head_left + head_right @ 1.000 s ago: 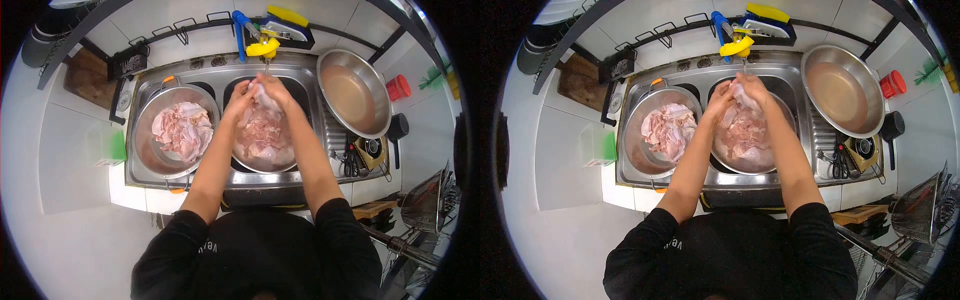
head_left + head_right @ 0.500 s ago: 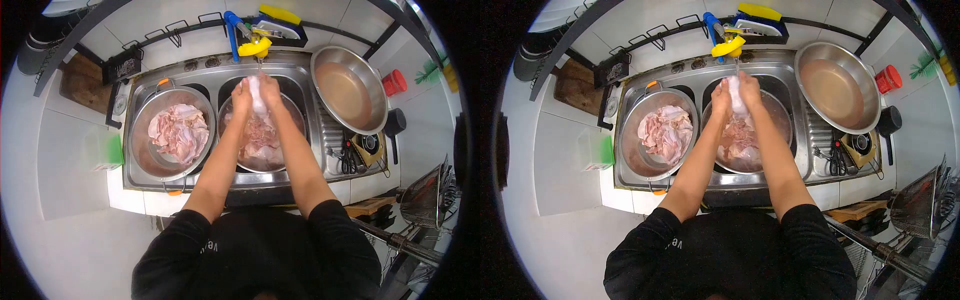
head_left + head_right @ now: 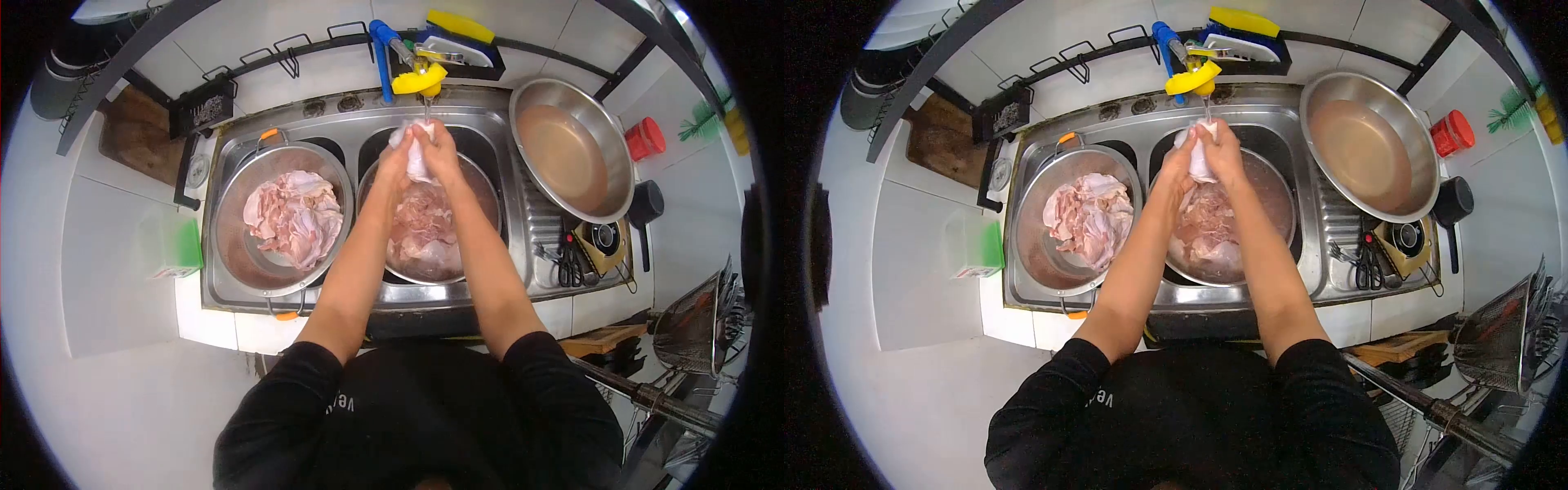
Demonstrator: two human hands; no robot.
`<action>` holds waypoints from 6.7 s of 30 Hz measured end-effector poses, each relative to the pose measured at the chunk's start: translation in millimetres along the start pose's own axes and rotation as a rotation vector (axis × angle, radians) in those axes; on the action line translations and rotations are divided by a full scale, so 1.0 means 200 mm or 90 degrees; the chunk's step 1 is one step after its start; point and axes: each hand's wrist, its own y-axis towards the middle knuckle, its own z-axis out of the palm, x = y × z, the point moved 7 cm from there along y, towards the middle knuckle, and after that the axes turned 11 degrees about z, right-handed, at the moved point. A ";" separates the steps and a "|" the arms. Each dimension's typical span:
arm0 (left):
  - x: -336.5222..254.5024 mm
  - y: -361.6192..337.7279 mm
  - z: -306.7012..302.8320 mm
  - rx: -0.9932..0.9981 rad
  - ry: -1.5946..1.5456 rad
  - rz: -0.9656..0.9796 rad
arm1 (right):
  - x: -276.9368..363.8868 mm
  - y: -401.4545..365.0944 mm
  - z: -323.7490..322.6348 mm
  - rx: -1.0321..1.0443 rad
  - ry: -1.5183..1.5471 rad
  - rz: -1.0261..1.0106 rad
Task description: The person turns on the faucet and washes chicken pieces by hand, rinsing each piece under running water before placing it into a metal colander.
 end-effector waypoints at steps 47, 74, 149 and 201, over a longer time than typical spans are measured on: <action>-0.23 0.06 0.28 0.183 0.567 0.186 | 0.08 0.21 -0.17 0.082 0.005 0.103; -0.99 -0.54 -0.41 0.012 1.039 0.298 | -0.91 -0.64 -0.27 0.596 -0.873 0.268; -0.19 -0.17 0.06 -0.038 0.282 -0.013 | -0.23 0.19 -0.05 0.094 0.122 0.252; -0.10 0.13 0.37 0.053 0.551 0.223 | -0.26 0.11 -0.21 0.012 0.436 0.284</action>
